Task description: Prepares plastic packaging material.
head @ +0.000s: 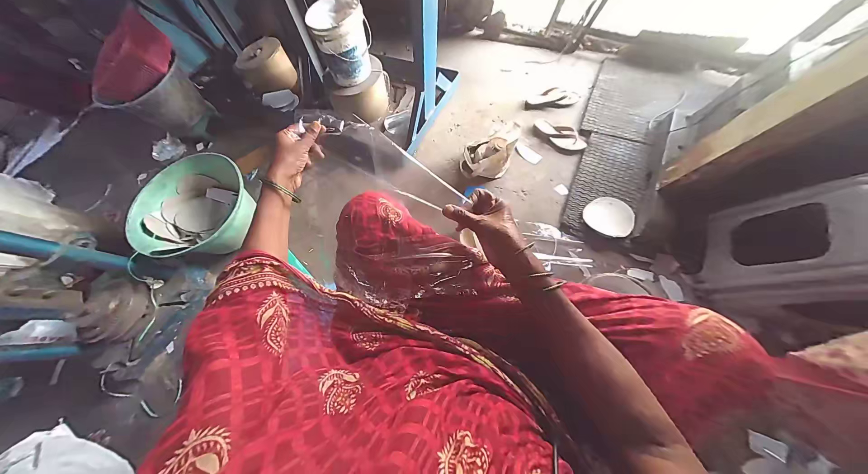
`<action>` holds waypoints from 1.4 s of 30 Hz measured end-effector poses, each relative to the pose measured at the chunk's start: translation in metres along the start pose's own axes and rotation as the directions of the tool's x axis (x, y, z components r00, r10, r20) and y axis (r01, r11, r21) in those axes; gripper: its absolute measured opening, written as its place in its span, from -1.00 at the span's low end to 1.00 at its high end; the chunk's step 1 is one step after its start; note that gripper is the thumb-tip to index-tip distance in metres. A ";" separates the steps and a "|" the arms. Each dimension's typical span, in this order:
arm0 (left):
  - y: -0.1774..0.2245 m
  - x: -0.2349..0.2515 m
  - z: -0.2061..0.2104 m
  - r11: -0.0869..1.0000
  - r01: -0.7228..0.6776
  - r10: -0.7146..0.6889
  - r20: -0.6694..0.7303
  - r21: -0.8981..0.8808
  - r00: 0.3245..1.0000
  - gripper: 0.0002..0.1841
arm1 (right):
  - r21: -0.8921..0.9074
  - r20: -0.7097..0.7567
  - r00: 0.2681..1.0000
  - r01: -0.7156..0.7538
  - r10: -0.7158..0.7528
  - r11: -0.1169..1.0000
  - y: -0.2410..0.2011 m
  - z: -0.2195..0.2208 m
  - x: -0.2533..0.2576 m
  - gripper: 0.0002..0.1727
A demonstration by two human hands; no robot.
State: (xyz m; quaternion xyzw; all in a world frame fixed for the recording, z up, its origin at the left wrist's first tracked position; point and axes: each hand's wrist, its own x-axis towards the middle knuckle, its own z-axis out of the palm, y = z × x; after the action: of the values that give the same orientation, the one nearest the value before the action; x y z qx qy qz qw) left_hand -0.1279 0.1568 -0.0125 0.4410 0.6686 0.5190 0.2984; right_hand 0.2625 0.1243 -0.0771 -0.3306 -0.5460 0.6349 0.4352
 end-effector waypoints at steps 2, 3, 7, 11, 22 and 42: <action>-0.006 0.001 0.002 1.000 0.023 -0.024 -0.051 -0.020 0.998 -0.70 | 0.024 0.027 0.995 -0.092 0.092 0.995 -0.008 0.004 -0.003 -0.74; -0.010 0.001 0.003 0.999 0.027 -0.031 -0.083 -0.047 0.996 -0.70 | 0.048 0.087 0.986 -0.146 0.142 0.988 -0.012 0.004 -0.004 -0.83; -0.025 -0.003 0.002 0.991 -0.010 -0.016 -0.192 -0.135 0.981 -0.67 | 0.003 0.317 0.924 -0.227 0.214 0.974 -0.007 0.002 -0.014 -0.63; -0.031 -0.007 -0.001 0.993 0.025 -0.058 -0.288 -0.116 0.956 -0.63 | -0.059 0.363 0.912 -0.183 0.192 0.981 -0.001 -0.002 -0.024 -0.73; -0.046 -0.010 -0.007 0.965 0.118 -0.034 -0.333 0.233 0.942 -0.47 | -0.056 0.005 0.994 -0.111 0.112 0.992 -0.001 -0.003 -0.039 -0.74; 0.086 -0.107 0.364 0.794 -0.603 0.471 0.702 -0.075 0.534 -0.57 | -0.126 -0.493 0.869 -0.010 -0.054 0.992 -0.104 -0.155 0.029 -0.60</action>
State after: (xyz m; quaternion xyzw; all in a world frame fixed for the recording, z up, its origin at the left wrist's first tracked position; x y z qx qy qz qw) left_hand 0.2544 0.2232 -0.0391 0.8097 0.3817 0.3212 0.3092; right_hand 0.4094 0.2162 -0.0023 -0.5024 -0.4587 0.4886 0.5463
